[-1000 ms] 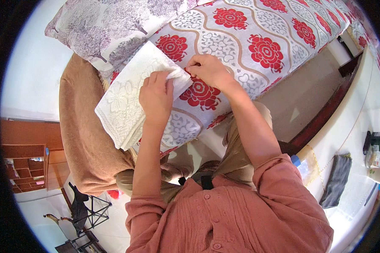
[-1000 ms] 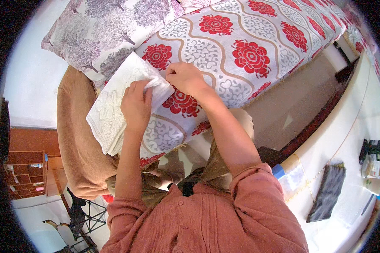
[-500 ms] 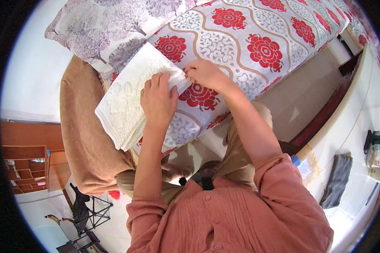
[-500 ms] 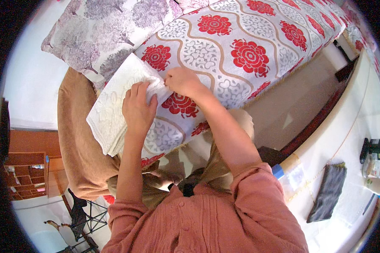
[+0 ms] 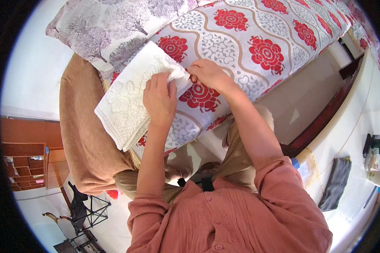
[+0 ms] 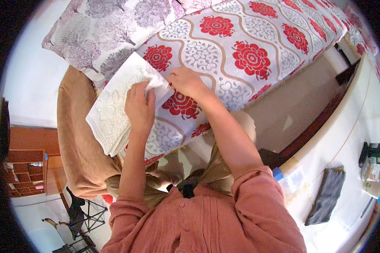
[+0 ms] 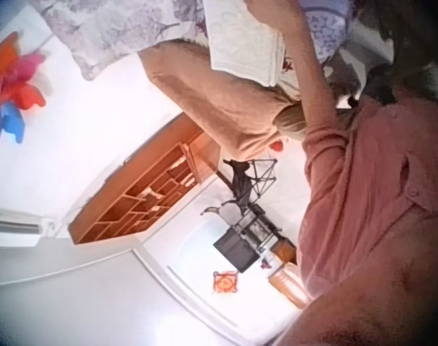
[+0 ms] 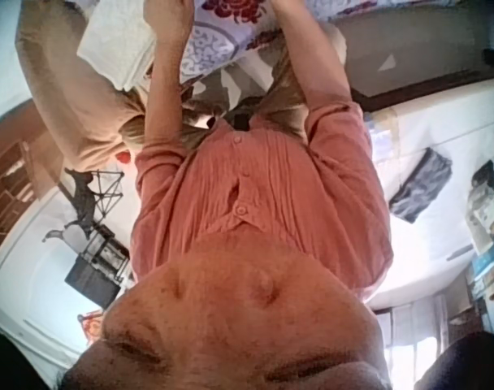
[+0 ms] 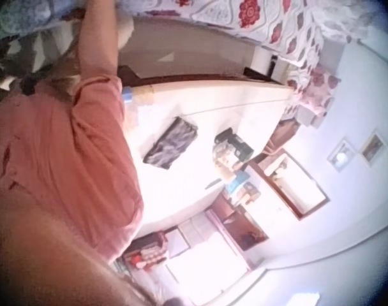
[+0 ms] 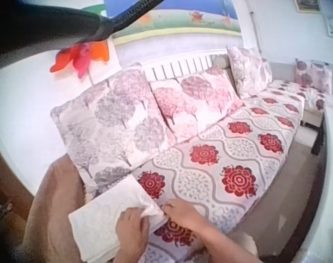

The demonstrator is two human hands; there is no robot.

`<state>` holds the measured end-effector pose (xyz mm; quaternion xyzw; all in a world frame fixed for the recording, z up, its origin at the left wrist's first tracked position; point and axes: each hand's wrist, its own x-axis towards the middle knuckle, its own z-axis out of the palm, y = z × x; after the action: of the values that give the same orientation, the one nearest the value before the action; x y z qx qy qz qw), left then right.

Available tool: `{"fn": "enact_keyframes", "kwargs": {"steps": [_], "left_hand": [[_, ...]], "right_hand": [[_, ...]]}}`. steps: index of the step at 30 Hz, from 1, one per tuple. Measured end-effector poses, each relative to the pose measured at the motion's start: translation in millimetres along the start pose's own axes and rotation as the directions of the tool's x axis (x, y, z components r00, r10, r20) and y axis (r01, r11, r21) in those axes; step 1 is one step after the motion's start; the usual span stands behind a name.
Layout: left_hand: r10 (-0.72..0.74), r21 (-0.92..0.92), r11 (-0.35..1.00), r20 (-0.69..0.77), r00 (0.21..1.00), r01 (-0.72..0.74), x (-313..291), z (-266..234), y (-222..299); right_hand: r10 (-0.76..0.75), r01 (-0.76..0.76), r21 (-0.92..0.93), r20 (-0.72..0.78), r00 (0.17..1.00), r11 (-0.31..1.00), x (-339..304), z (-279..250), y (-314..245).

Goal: The person sits on the floor and folds a stack of white towels by hand. They repeatedly fold the towels into smaller rectangles, smooth them out, and stack them neatly on a brown blanket placed on the bed.

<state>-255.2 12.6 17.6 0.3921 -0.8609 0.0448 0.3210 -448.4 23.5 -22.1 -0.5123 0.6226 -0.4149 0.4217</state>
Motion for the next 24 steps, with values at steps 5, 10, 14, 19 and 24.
{"fn": "enact_keyframes", "kwargs": {"steps": [5,10,14,19,24], "left_hand": [[-0.109,-0.096,0.99,-0.029,0.994,0.106,10,-13,-1],[-0.41,-0.357,0.845,0.044,0.911,0.398,21,-36,-16],[-0.391,-0.385,0.842,0.047,0.919,0.377,36,-57,-31],[-0.385,-0.444,0.819,0.046,0.922,0.365,46,-69,-43],[-0.379,-0.434,0.83,0.022,0.925,0.35,47,-75,-48]], "right_hand": [[0.048,-0.048,-0.004,-0.032,0.998,0.999,2,-2,-2],[-0.469,0.339,-0.37,-0.353,0.81,0.865,-18,11,-28],[-0.696,0.515,-0.561,-0.161,0.7,0.648,-20,36,-42],[-0.726,0.51,-0.681,-0.046,0.686,0.525,-18,75,-42],[-0.724,0.47,-0.773,0.02,0.69,0.426,-12,79,-43]]}}
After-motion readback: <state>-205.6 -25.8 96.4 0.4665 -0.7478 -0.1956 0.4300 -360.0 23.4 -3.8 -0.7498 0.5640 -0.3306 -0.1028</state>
